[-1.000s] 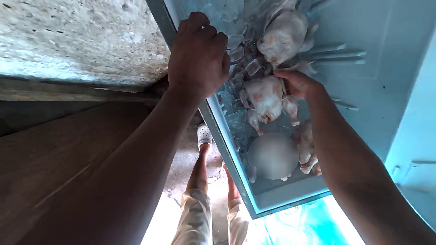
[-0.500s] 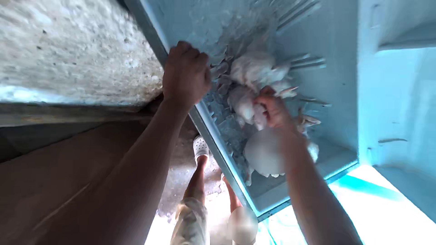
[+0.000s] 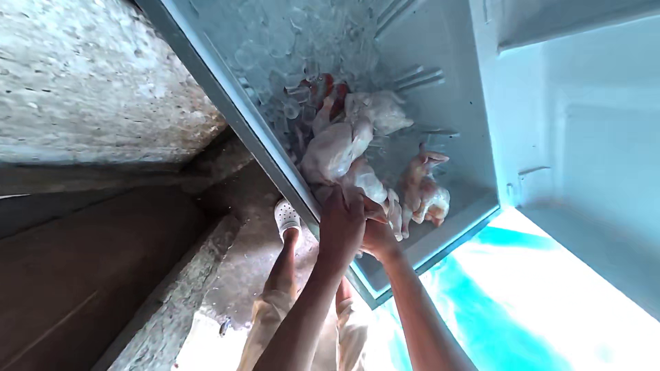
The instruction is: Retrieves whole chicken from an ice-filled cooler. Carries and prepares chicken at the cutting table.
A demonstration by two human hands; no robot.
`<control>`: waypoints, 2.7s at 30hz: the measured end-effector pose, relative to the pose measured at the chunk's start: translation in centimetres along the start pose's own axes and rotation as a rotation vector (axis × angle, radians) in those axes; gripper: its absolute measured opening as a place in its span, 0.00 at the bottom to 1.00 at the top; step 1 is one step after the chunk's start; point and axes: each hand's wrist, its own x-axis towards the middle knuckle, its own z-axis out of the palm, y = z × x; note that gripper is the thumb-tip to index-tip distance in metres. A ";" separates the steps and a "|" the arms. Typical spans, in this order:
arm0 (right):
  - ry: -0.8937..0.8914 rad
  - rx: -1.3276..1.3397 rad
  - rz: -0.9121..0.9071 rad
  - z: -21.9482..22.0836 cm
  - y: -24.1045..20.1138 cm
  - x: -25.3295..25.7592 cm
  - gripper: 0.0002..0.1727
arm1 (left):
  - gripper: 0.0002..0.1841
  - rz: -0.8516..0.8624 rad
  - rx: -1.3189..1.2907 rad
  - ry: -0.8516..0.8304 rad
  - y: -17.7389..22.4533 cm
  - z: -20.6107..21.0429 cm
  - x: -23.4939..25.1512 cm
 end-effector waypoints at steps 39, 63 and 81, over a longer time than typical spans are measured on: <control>-0.678 -0.830 0.486 -14.5 -1.6 13.1 0.17 | 0.05 -0.170 -0.294 -0.284 0.7 -0.7 9.0; -0.428 -1.603 0.139 -10.8 5.1 7.7 0.19 | 0.11 -0.041 -0.251 -0.296 0.1 -0.8 8.3; 0.018 -1.137 0.047 -15.4 -4.2 -7.2 0.18 | 0.05 0.042 -0.262 -0.430 8.8 -5.9 -5.7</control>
